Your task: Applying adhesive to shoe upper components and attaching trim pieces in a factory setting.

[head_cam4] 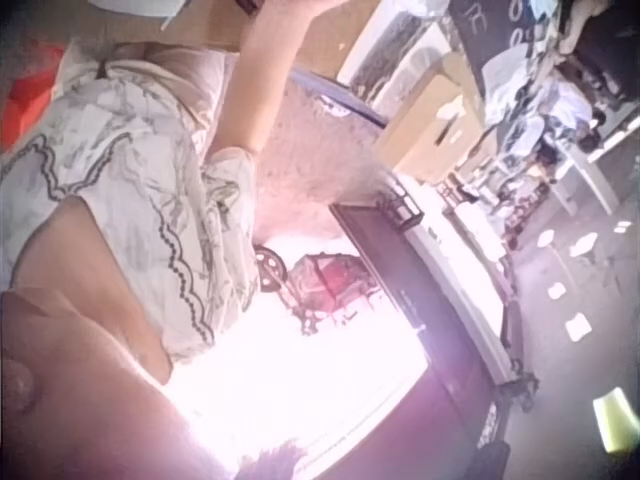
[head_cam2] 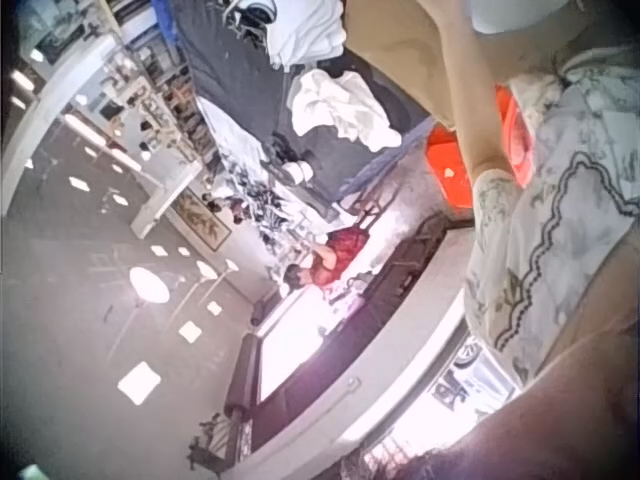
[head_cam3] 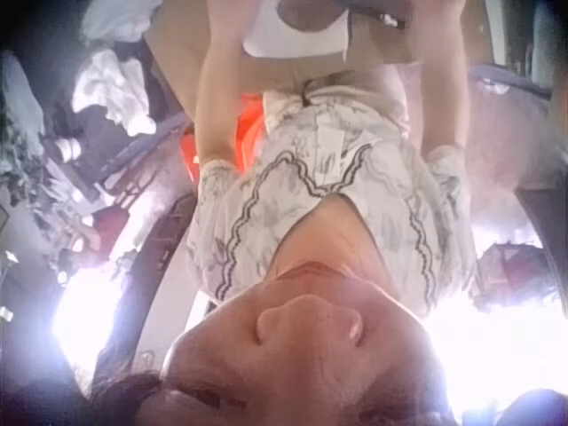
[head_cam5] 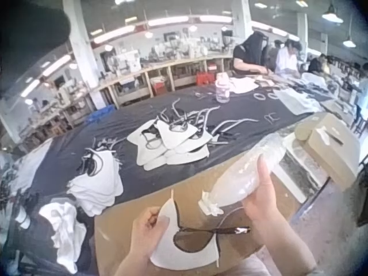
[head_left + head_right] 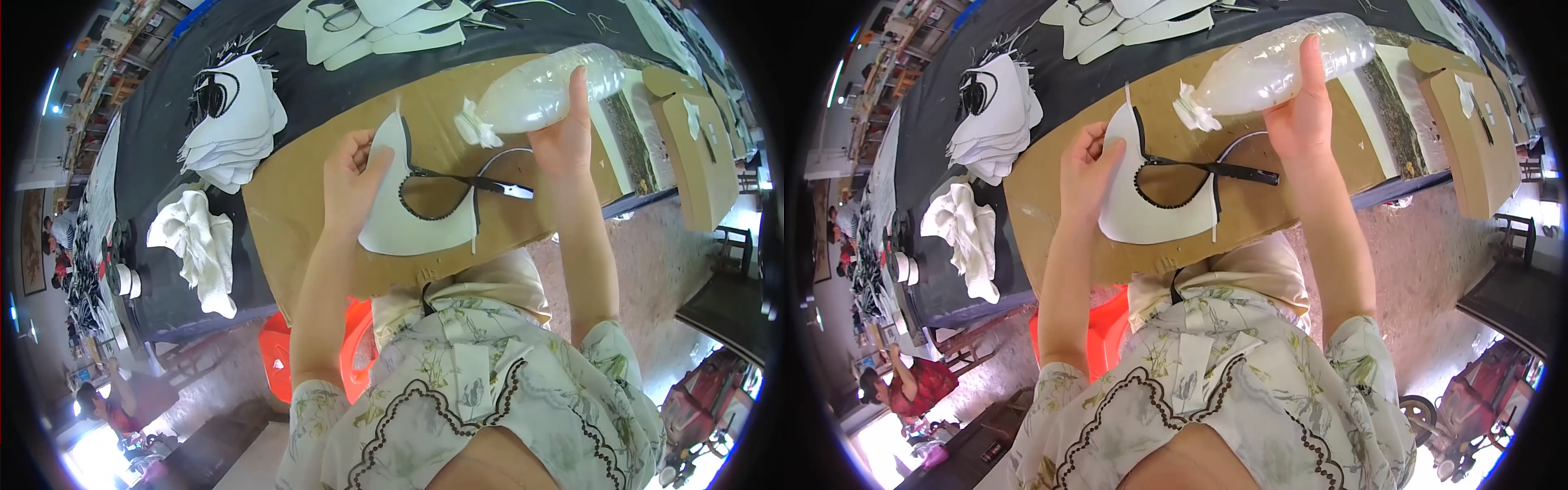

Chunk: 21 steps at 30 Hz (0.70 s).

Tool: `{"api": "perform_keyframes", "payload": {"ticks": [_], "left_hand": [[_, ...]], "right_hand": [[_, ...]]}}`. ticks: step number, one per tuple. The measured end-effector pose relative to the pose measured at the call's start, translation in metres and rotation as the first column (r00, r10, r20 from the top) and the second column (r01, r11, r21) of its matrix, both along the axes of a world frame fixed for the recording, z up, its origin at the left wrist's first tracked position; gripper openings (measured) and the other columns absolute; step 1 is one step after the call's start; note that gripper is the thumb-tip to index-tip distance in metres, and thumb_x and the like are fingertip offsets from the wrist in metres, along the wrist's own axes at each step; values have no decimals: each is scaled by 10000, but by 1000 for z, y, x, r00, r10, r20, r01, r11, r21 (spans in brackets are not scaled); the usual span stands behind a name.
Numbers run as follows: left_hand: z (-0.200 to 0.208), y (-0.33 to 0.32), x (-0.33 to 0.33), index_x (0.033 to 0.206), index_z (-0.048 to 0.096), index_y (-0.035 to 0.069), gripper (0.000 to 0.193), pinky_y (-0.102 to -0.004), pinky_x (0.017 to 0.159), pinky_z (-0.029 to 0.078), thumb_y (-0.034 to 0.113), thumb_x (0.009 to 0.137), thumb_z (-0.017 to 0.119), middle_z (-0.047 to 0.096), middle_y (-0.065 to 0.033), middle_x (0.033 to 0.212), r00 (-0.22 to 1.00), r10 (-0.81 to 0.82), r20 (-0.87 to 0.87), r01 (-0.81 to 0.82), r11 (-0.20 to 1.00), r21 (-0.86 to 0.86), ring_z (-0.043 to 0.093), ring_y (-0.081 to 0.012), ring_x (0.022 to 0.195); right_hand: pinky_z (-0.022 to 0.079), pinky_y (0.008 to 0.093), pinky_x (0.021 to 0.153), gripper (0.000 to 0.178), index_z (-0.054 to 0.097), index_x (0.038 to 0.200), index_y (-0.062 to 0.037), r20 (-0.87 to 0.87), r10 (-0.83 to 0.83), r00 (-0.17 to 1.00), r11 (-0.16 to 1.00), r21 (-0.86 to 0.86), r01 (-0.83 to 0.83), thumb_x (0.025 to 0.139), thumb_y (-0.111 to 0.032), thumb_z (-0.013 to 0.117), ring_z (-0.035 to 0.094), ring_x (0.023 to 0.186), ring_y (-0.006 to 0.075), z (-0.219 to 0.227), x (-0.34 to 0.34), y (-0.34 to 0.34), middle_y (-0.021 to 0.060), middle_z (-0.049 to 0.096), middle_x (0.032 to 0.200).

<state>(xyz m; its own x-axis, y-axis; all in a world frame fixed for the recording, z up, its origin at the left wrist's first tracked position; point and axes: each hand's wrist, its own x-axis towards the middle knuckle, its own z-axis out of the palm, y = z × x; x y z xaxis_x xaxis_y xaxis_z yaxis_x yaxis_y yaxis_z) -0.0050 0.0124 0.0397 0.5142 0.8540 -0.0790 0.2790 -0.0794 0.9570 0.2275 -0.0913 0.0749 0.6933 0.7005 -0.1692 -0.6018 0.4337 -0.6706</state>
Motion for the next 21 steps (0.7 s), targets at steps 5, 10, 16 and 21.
{"api": "perform_keyframes", "payload": {"ticks": [5,10,16,21], "left_hand": [[24,-24,4,1131,538,-23,294,-241,799,463,-12,837,550,628,-81,1026,840,129,527,51,948,-313,586,-114,903],[19,-28,-3,1181,506,-27,340,-244,804,465,-10,844,544,614,-95,1074,831,127,542,63,946,-319,586,-118,914],[24,-36,7,1191,497,-23,354,-248,801,471,-10,842,554,613,-103,1073,774,98,626,141,937,-321,589,-122,918],[28,-38,11,1176,509,-22,342,-248,800,472,0,841,572,615,-100,1067,755,130,643,129,932,-340,590,-122,916]], "right_hand": [[444,304,847,451,502,1138,-30,203,-275,940,960,110,257,807,-279,682,557,939,143,21,-41,24,49,579,1018],[446,253,749,335,547,1048,-8,391,-218,894,967,213,143,787,-150,703,542,827,87,37,-57,11,26,589,958],[477,328,811,413,477,1163,-10,593,-175,786,981,33,193,837,-209,635,558,931,158,41,-46,8,63,561,1036],[490,324,787,349,514,1101,-5,512,-270,815,960,207,188,845,-215,624,556,931,151,33,-50,-1,60,562,1015]]}}
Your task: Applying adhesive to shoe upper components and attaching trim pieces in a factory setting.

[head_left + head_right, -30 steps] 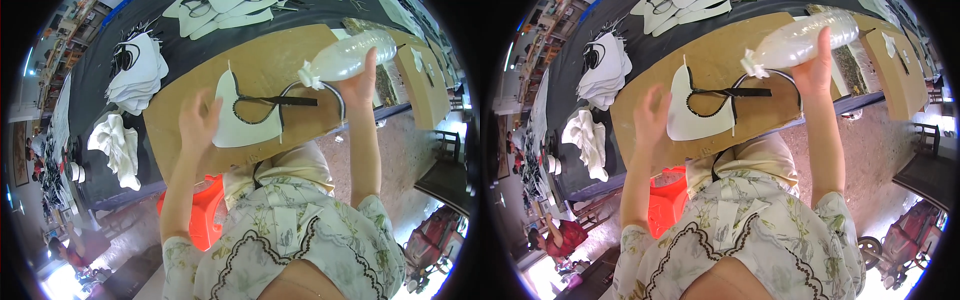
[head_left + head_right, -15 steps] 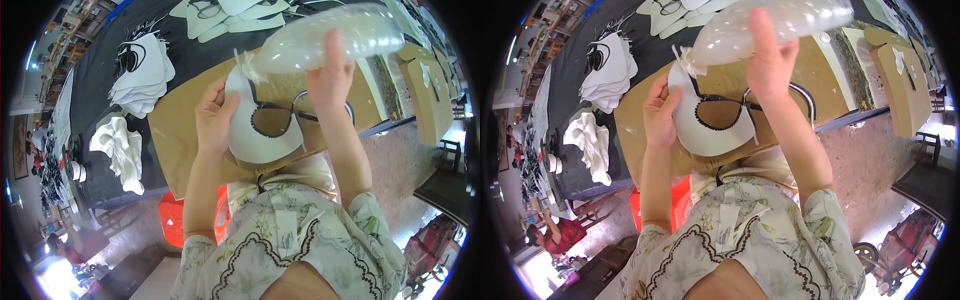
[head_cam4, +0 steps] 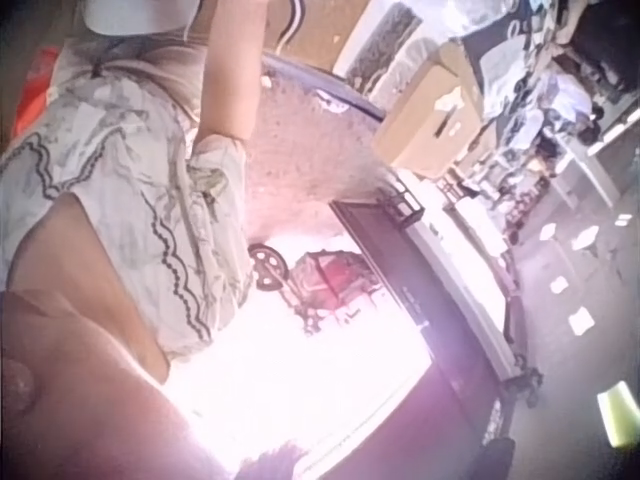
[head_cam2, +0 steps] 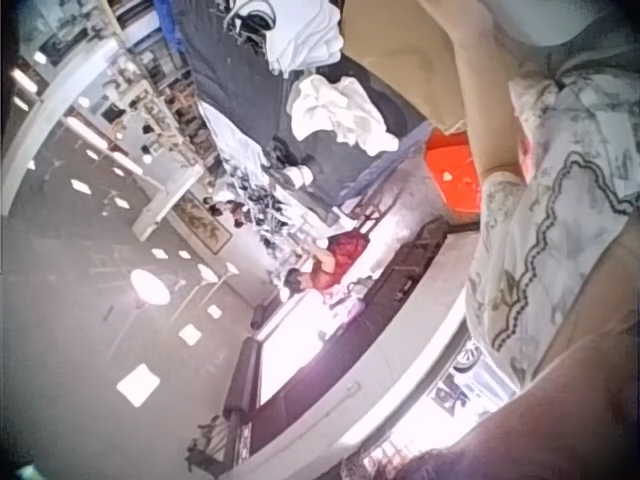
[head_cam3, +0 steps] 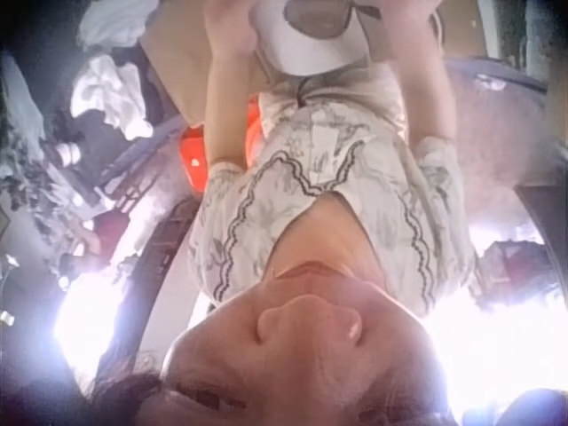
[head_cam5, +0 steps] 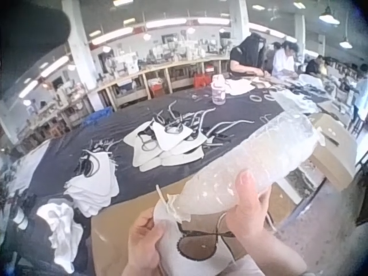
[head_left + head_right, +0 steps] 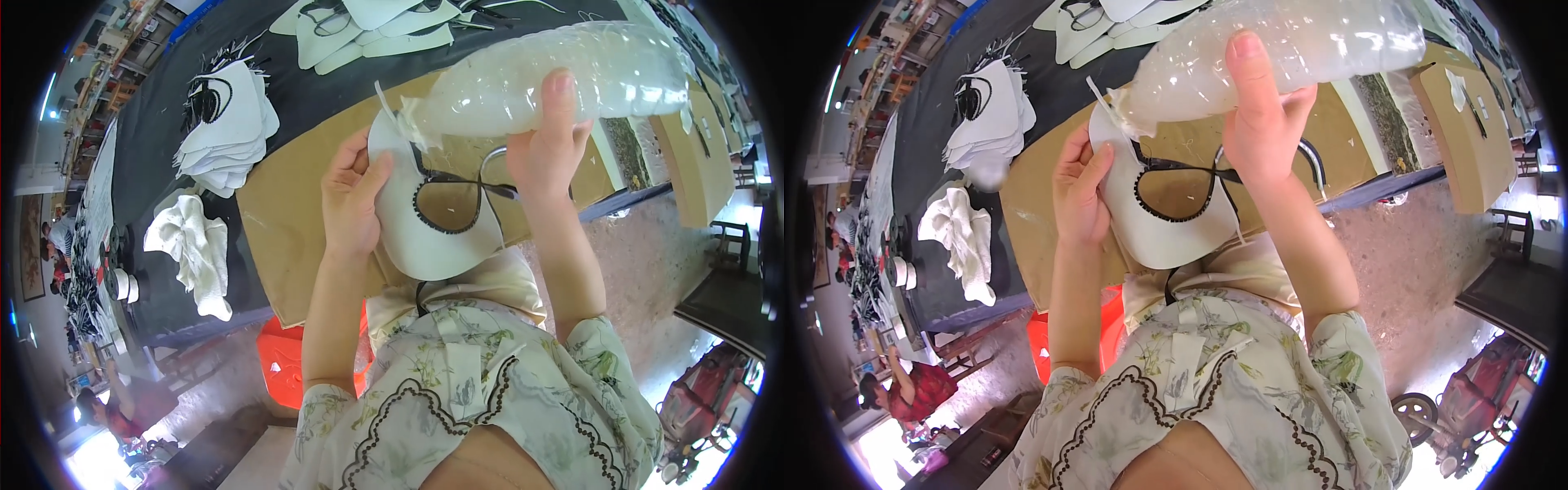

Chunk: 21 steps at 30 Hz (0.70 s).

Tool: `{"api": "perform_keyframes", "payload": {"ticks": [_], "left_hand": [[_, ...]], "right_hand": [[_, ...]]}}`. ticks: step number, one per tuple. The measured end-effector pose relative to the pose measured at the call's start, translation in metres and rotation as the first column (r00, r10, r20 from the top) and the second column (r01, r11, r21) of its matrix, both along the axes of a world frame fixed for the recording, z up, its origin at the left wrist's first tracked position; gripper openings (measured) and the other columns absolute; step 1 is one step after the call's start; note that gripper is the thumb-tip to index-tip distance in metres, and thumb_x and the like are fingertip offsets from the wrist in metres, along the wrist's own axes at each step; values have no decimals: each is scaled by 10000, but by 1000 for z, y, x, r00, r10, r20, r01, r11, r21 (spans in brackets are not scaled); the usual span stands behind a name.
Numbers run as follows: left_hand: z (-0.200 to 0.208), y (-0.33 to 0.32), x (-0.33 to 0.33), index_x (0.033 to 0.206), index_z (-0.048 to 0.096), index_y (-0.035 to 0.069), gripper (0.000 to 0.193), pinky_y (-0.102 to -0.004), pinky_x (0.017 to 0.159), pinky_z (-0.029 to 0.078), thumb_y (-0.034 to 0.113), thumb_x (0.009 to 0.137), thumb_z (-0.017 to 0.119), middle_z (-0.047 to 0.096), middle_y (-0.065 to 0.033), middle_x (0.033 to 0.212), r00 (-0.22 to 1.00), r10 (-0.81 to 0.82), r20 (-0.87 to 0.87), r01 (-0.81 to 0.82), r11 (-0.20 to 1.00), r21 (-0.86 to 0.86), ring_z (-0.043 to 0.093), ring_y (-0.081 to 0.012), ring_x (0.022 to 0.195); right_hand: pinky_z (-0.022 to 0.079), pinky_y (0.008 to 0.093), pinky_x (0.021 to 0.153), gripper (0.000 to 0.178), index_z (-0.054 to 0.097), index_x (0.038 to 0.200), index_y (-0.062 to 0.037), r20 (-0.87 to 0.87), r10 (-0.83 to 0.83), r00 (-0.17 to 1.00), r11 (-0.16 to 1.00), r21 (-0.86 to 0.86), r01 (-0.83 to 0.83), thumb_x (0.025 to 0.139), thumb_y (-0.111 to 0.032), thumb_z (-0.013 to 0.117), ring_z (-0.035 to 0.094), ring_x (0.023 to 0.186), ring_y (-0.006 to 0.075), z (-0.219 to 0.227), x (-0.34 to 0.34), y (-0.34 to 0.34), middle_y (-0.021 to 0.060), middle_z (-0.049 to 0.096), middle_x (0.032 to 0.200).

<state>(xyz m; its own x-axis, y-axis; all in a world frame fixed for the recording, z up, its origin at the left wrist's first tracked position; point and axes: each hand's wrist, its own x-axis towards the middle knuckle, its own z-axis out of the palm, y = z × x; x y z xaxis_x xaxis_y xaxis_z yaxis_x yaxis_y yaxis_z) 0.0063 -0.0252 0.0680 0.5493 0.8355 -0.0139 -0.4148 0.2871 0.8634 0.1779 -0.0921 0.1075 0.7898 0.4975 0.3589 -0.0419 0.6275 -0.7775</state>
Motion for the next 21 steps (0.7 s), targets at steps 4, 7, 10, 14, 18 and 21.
{"api": "perform_keyframes", "payload": {"ticks": [4,7,10,14,18,21], "left_hand": [[0,0,0,1163,521,-26,332,-253,798,478,-3,837,579,615,-100,1065,1000,-10,-15,11,1000,19,594,-126,917],[3,-4,4,1168,521,-30,337,-255,803,479,-8,836,577,617,-100,1062,999,-28,-24,28,1000,10,595,-128,918],[5,-3,3,1174,521,-28,342,-254,806,478,-7,837,575,620,-100,1057,997,-73,-18,74,997,15,596,-128,919],[1,1,4,1176,528,-14,338,-254,811,471,4,842,576,622,-97,1052,998,-55,-30,57,997,53,593,-126,918],[4,5,6,1182,526,-8,340,-253,813,466,9,846,575,623,-94,1050,1000,-18,13,17,999,31,591,-123,916],[1,10,5,1183,521,-11,338,-255,814,464,13,850,573,624,-95,1047,999,33,10,-33,999,5,589,-121,916]], "right_hand": [[479,318,802,296,530,1099,-22,242,-104,965,978,-154,144,845,-150,612,563,918,157,7,1,-6,54,564,1044],[461,301,821,290,544,1109,-25,-86,2,996,988,156,11,838,-107,610,565,916,150,5,17,-3,47,582,1044],[454,292,826,320,542,1138,-30,330,-127,935,953,-220,207,836,-111,613,560,934,148,-5,35,-1,55,581,1066],[456,254,744,263,569,1024,-15,39,-128,991,992,-13,128,795,-98,670,564,835,120,10,28,5,48,600,953],[457,224,683,197,593,922,4,-112,-52,992,977,200,74,766,-51,700,566,759,99,12,-7,-1,46,616,838],[459,226,677,188,590,935,6,257,-160,953,981,-61,181,772,-19,680,568,752,101,-4,4,-9,46,616,835]]}}
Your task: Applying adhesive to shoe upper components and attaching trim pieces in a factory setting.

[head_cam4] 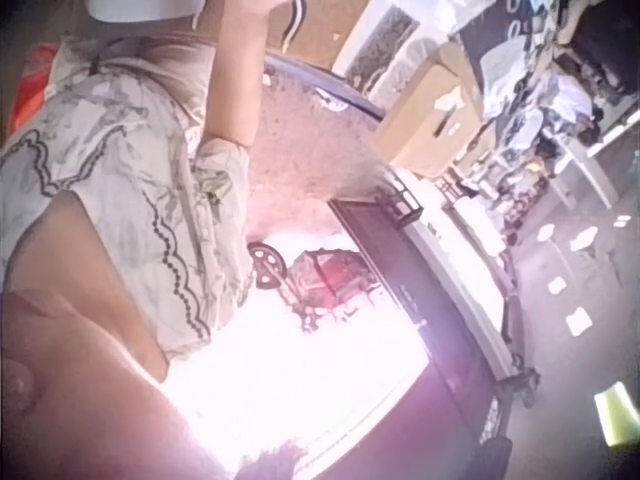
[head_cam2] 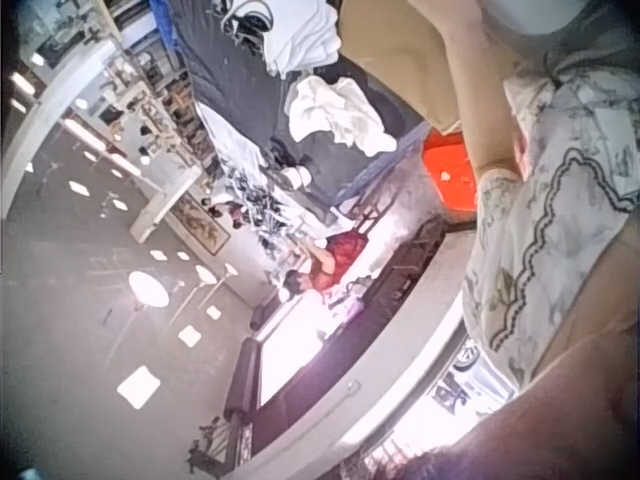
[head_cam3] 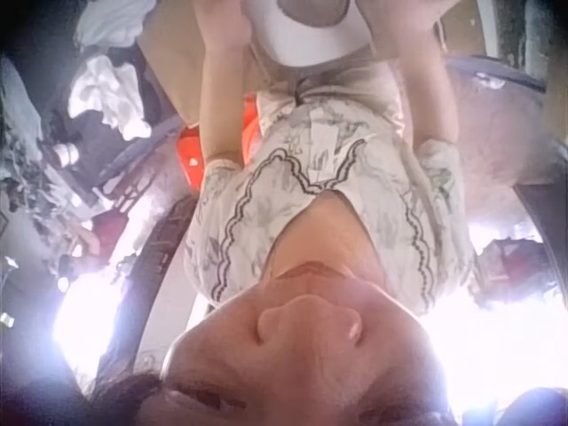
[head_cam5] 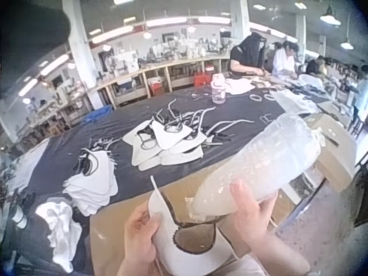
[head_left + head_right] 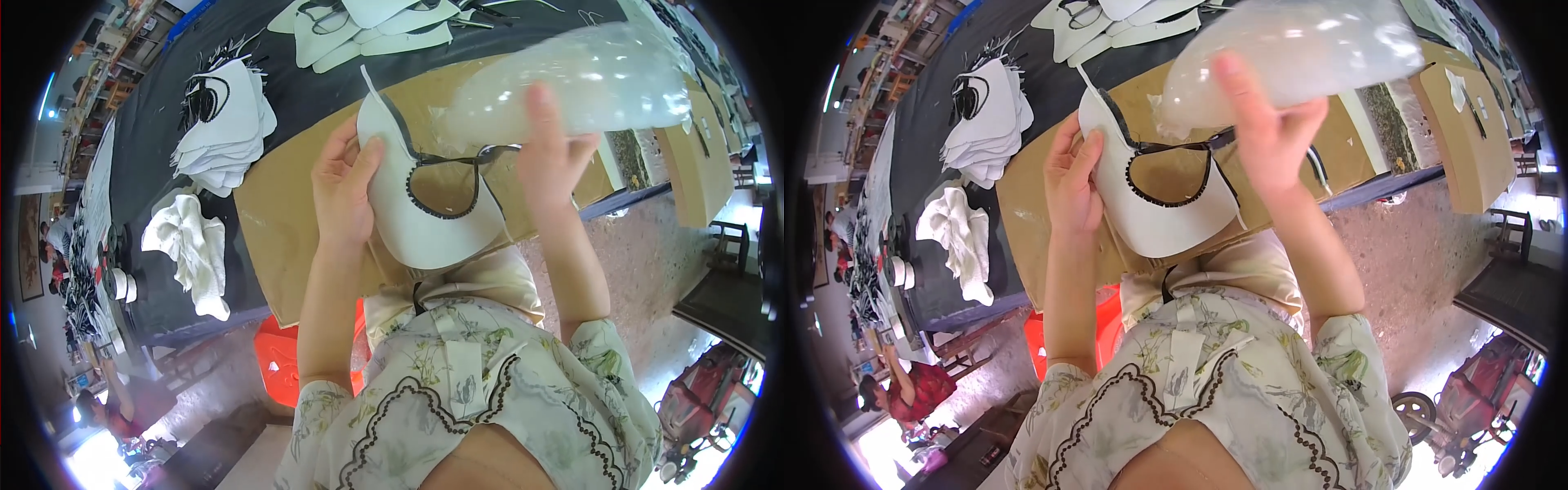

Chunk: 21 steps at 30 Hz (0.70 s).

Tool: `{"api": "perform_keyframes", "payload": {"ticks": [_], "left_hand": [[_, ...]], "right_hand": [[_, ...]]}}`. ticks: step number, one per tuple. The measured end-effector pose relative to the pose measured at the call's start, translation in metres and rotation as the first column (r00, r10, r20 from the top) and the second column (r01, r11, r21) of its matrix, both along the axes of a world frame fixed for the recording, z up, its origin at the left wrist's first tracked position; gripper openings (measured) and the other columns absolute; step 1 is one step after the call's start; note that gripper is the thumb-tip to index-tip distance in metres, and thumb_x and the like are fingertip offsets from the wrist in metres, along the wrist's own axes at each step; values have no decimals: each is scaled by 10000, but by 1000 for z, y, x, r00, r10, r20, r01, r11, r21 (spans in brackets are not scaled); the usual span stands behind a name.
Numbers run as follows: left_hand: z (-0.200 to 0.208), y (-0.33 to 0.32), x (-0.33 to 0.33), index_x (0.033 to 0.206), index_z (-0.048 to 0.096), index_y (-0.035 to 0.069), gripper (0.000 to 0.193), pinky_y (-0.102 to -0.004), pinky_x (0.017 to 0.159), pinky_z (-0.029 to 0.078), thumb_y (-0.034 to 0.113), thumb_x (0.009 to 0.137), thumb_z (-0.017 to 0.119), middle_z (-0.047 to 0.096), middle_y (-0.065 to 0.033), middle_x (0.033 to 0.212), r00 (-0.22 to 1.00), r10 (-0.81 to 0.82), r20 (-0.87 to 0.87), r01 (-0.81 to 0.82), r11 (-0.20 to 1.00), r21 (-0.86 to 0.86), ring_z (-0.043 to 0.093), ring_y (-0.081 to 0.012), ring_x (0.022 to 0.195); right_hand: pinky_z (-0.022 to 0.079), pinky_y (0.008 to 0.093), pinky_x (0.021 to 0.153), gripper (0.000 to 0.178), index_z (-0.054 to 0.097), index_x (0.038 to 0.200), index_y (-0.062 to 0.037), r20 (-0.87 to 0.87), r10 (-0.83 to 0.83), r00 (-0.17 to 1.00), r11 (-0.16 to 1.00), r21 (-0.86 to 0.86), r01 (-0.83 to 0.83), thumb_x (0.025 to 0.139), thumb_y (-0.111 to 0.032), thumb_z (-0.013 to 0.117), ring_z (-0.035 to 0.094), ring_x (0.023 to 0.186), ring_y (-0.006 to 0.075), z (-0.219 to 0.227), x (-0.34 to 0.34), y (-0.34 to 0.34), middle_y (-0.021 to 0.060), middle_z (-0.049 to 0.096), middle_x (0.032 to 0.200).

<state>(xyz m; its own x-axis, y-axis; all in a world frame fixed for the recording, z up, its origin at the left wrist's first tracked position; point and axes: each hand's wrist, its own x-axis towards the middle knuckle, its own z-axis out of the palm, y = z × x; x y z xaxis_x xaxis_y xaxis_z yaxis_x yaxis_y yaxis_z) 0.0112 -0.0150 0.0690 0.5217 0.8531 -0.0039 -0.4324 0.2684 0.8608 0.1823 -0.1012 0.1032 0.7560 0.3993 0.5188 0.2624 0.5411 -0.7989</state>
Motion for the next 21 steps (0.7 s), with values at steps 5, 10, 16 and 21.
{"api": "perform_keyframes", "payload": {"ticks": [5,10,16,21], "left_hand": [[5,-2,3,1157,526,-10,305,-238,779,470,27,857,571,627,-83,1014,999,-6,37,5,1000,24,592,-108,889],[2,1,1,1147,528,-7,290,-233,760,474,30,862,566,638,-79,982,999,50,22,-49,999,-11,599,-107,864],[0,9,-2,1145,529,-12,286,-227,750,474,34,864,564,635,-75,984,1000,1,-10,0,999,47,595,-98,852],[3,46,-16,1142,538,-5,281,-205,723,462,35,866,563,639,-57,949,988,-46,-149,72,982,174,582,-73,820]], "right_hand": [[473,244,683,202,593,933,10,-86,-12,996,998,65,18,763,-36,691,571,767,102,-1,-1,-3,44,613,848],[493,270,695,233,585,955,11,-177,62,982,996,70,-50,770,-79,693,567,792,100,4,-4,-6,48,605,874],[480,283,769,315,557,1049,-18,37,8,999,991,-130,-3,814,-198,665,583,822,150,-1,2,7,62,594,938],[505,360,771,535,498,1110,12,-581,290,760,942,33,-334,837,-440,586,613,853,237,-5,40,-3,146,590,1021]]}}
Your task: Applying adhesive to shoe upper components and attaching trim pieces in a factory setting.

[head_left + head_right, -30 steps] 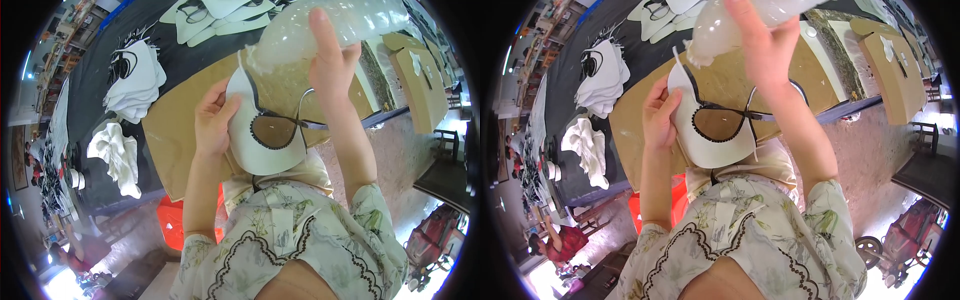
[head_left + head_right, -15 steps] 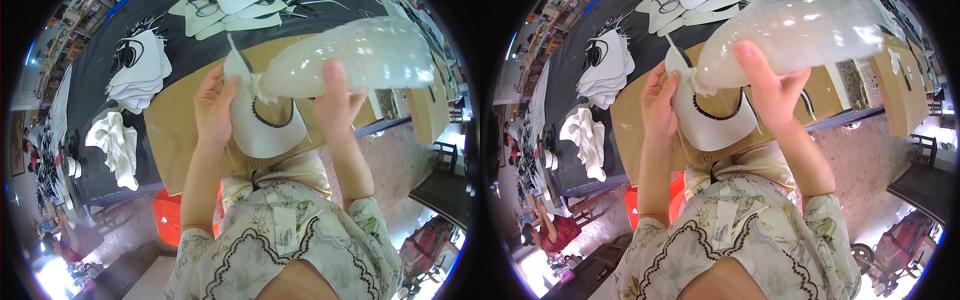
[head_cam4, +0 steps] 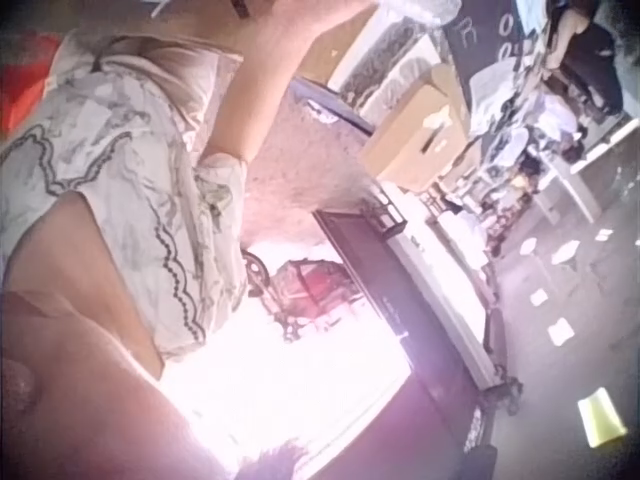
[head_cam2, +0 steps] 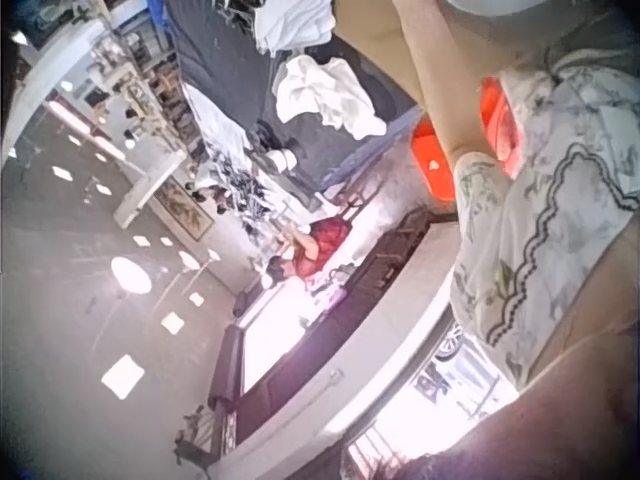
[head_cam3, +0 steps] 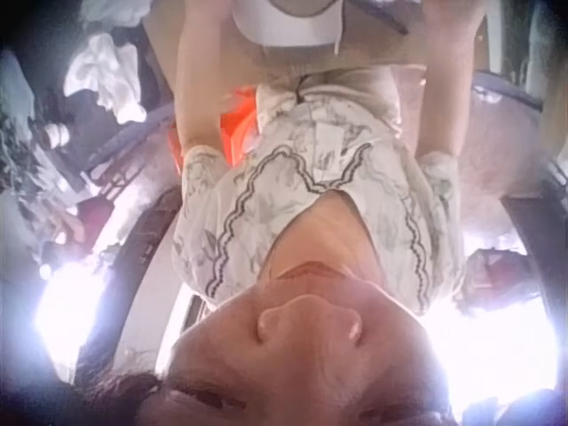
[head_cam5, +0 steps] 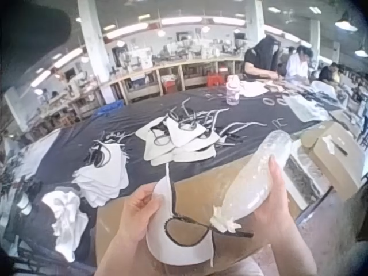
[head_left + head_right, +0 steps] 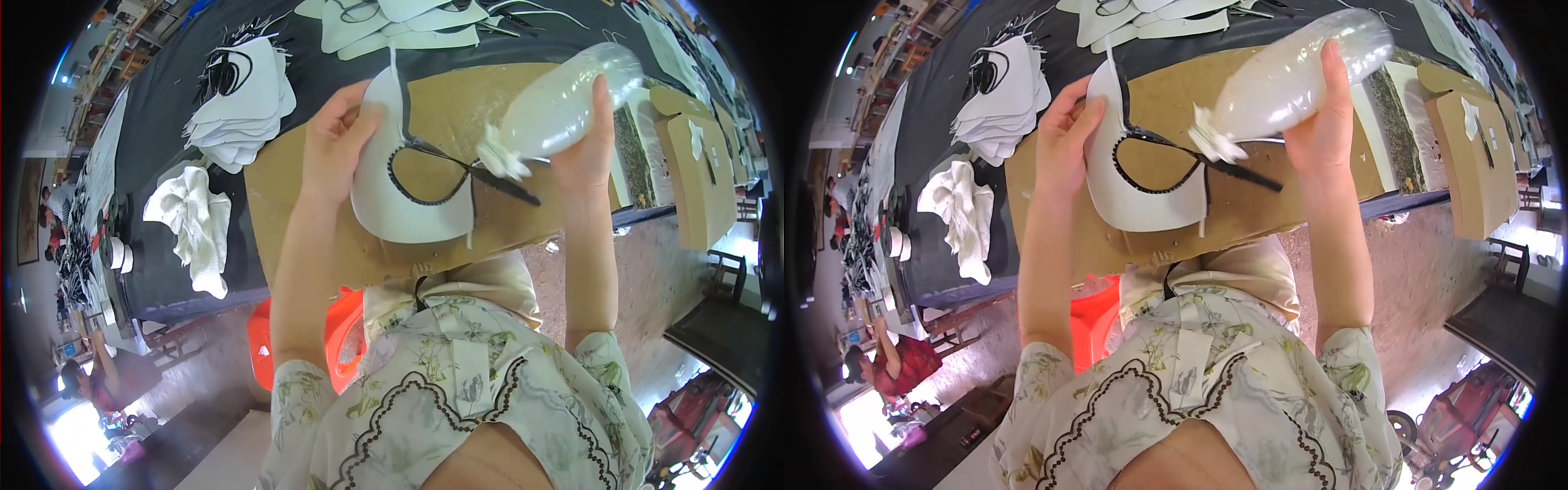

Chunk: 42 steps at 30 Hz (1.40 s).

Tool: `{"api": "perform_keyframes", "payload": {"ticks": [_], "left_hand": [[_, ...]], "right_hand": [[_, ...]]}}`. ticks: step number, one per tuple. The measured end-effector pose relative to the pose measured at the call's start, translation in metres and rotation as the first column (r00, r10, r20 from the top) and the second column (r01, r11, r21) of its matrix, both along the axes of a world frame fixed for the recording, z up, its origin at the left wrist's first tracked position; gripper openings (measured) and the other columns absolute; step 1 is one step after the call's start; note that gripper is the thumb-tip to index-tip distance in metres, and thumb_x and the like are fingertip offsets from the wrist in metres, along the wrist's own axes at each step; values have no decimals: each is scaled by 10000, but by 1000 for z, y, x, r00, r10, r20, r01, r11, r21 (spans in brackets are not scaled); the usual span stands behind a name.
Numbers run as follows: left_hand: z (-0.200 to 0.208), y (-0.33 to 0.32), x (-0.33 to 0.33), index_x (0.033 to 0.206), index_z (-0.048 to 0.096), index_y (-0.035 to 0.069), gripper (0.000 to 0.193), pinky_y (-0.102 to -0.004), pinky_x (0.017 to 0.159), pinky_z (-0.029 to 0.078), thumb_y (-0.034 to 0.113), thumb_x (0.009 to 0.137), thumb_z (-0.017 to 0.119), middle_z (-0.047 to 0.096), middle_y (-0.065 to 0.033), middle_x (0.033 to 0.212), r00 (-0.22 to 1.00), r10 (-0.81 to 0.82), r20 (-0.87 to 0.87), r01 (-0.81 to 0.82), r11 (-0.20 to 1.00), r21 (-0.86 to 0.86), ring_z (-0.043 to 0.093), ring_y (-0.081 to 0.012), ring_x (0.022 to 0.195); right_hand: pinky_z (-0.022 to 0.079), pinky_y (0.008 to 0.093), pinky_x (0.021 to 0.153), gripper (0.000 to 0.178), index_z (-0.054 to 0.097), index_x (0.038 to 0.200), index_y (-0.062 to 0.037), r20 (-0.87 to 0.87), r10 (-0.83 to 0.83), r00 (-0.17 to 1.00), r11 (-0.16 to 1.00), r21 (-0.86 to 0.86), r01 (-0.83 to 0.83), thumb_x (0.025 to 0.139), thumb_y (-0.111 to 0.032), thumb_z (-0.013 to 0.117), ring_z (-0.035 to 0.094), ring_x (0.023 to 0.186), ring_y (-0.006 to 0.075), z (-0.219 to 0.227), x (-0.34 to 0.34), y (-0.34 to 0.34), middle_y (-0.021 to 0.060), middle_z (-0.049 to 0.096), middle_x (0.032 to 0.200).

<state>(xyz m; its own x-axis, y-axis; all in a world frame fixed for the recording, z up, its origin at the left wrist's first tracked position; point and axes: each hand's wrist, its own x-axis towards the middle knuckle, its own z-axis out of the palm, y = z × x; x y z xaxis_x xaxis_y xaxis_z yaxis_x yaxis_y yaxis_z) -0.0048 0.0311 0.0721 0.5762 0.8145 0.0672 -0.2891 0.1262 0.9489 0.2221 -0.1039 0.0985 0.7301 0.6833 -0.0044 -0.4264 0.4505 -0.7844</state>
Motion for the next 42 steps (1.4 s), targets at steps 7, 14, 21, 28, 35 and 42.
{"api": "perform_keyframes", "payload": {"ticks": [7,14,21,28,35,42], "left_hand": [[7,40,22,1159,558,35,311,-199,664,444,60,850,584,639,-1,869,972,-133,-192,188,934,304,552,-40,756],[3,15,17,1034,608,14,217,-208,629,443,130,851,601,643,-33,780,880,464,-106,-209,577,790,557,-66,706],[-3,-50,22,837,629,-9,100,-223,588,457,82,839,586,661,-46,678,817,259,-515,-108,946,305,587,-80,599],[-9,-37,28,814,627,-35,106,-190,547,435,70,807,614,654,-69,704,885,88,-458,-90,996,17,626,-103,643],[-25,-30,22,895,610,-29,135,-219,553,490,74,810,631,636,-63,747,971,64,-231,-128,954,-273,618,-120,638],[-8,-44,31,931,593,-47,142,-279,631,543,30,813,609,641,-97,816,991,23,-129,-59,959,-279,633,-163,697]], "right_hand": [[534,432,729,630,461,1177,-37,-410,729,549,646,145,-749,815,-545,547,597,952,321,-30,-33,5,214,557,1085],[570,418,684,674,392,1270,-34,-462,647,607,720,106,-686,846,-549,488,406,1223,360,-28,-53,8,220,481,1151],[474,353,841,597,481,1195,-62,-339,680,651,683,-32,-730,840,-538,527,574,1000,209,-23,-61,4,98,578,1070],[519,349,795,626,446,1249,-29,-265,703,660,651,-132,-747,864,-521,484,571,1037,238,-14,-58,1,149,559,1150],[467,342,858,647,463,1209,-33,-208,693,690,701,-29,-713,824,-546,547,585,961,204,8,-32,-10,105,580,1074],[446,288,860,511,488,1151,2,163,-199,966,976,124,180,780,-264,718,554,963,146,0,-15,21,57,568,1068]]}}
